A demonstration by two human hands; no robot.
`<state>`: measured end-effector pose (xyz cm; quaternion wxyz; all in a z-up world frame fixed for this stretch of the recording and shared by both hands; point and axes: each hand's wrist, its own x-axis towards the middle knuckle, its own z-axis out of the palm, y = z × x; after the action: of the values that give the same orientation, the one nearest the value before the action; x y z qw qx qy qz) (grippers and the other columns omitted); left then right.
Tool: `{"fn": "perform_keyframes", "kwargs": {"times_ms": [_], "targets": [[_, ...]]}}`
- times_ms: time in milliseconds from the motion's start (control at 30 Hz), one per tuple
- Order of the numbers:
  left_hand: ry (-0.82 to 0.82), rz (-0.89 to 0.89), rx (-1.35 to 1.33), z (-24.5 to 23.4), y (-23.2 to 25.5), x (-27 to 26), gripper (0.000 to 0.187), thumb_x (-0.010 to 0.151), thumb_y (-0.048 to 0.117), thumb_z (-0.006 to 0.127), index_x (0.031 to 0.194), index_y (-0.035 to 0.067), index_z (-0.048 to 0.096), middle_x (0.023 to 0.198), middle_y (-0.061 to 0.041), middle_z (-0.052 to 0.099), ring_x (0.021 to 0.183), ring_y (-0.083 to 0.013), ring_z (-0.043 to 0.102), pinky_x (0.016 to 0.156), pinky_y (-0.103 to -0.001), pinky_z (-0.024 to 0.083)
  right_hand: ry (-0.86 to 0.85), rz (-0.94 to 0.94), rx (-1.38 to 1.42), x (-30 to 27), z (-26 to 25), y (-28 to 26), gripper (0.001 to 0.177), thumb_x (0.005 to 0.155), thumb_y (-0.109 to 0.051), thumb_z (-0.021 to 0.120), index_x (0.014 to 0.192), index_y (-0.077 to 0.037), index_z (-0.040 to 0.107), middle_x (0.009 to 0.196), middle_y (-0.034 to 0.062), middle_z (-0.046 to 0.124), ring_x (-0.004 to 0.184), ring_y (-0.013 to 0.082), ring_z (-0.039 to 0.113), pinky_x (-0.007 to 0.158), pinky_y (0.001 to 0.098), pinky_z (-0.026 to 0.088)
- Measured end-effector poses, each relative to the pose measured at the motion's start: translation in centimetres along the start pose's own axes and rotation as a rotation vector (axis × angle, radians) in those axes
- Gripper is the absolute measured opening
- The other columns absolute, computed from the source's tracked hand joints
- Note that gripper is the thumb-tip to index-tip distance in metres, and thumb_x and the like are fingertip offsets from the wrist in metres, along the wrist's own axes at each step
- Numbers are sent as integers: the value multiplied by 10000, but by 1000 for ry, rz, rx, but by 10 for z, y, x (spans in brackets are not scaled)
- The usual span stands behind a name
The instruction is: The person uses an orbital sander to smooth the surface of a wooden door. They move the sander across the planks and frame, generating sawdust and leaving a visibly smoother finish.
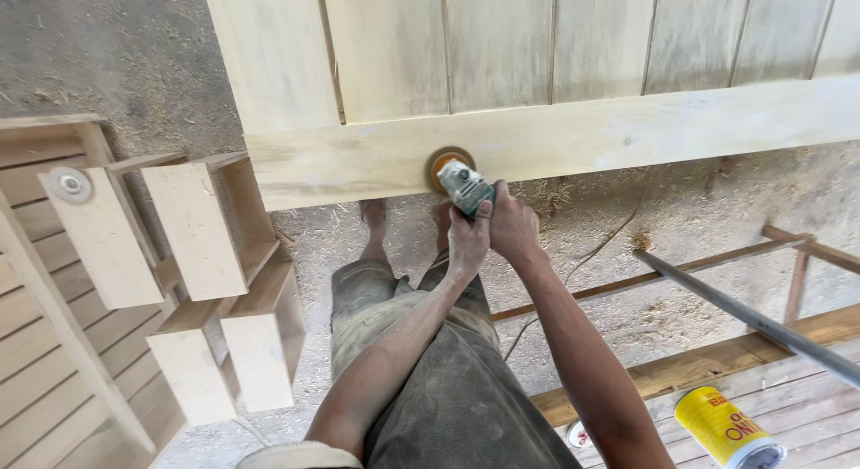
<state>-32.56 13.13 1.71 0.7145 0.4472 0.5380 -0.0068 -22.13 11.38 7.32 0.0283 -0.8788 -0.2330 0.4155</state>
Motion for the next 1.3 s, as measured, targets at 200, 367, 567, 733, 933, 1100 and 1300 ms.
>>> {"fn": "perform_keyframes", "kwargs": {"times_ms": [200, 367, 567, 733, 933, 1100, 1300], "targets": [[-74, 9, 380, -76, 28, 8, 679, 986, 618, 563, 1381, 66, 586, 1151, -239, 767, 1053, -361, 742, 832, -480, 598, -2, 129, 132, -3, 48, -39, 482, 1076, -416, 472, 1314, 1, 429, 873, 188, 734, 737, 366, 765, 577, 473, 607], [55, 187, -85, -138, 28, -2, 633, 1036, 523, 498, 1409, 12, 474, 1280, -205, 654, 1141, -300, 684, 926, -395, 605, 23, -284, -3, 7, 68, -102, 424, 989, -286, 525, 1313, -17, 477, 899, 186, 747, 769, 372, 754, 608, 501, 589], [110, 250, 61, -42, 8, 5, 599, 1061, 508, 533, 1367, -5, 502, 1206, -185, 679, 1050, -301, 670, 873, -411, 552, 22, -158, -44, 7, 12, -34, 401, 992, -330, 579, 1234, -19, 507, 902, 198, 736, 762, 375, 758, 614, 493, 608], [-85, 111, -28, 95, 2, 4, 680, 973, 558, 539, 1407, 38, 472, 1208, -147, 699, 1056, -269, 719, 837, -417, 625, 4, 7, -40, 10, -62, 86, 336, 946, -293, 604, 1170, -54, 529, 904, 188, 742, 795, 396, 760, 682, 521, 597], [-216, 190, -92, 230, -13, 7, 727, 958, 584, 621, 1379, 9, 476, 1187, -154, 709, 1064, -259, 719, 857, -400, 629, 44, 113, -12, 20, -109, 212, 367, 974, -331, 618, 1193, -50, 528, 830, 179, 750, 662, 314, 738, 546, 431, 580], [-210, 149, -91, 344, -8, 6, 672, 941, 550, 627, 1318, 6, 509, 1124, -167, 714, 959, -248, 737, 755, -366, 658, 19, 133, 85, 39, -153, 320, 280, 1067, -285, 524, 1168, -25, 546, 868, 175, 731, 539, 244, 686, 416, 349, 566], [-348, 178, -189, 435, 4, 12, 603, 988, 533, 610, 1271, 0, 608, 1063, -145, 738, 835, -206, 747, 653, -324, 676, 93, 177, 130, 55, -182, 415, 307, 1040, -238, 559, 1253, -20, 523, 903, 184, 732, 604, 237, 696, 456, 332, 577]]}}
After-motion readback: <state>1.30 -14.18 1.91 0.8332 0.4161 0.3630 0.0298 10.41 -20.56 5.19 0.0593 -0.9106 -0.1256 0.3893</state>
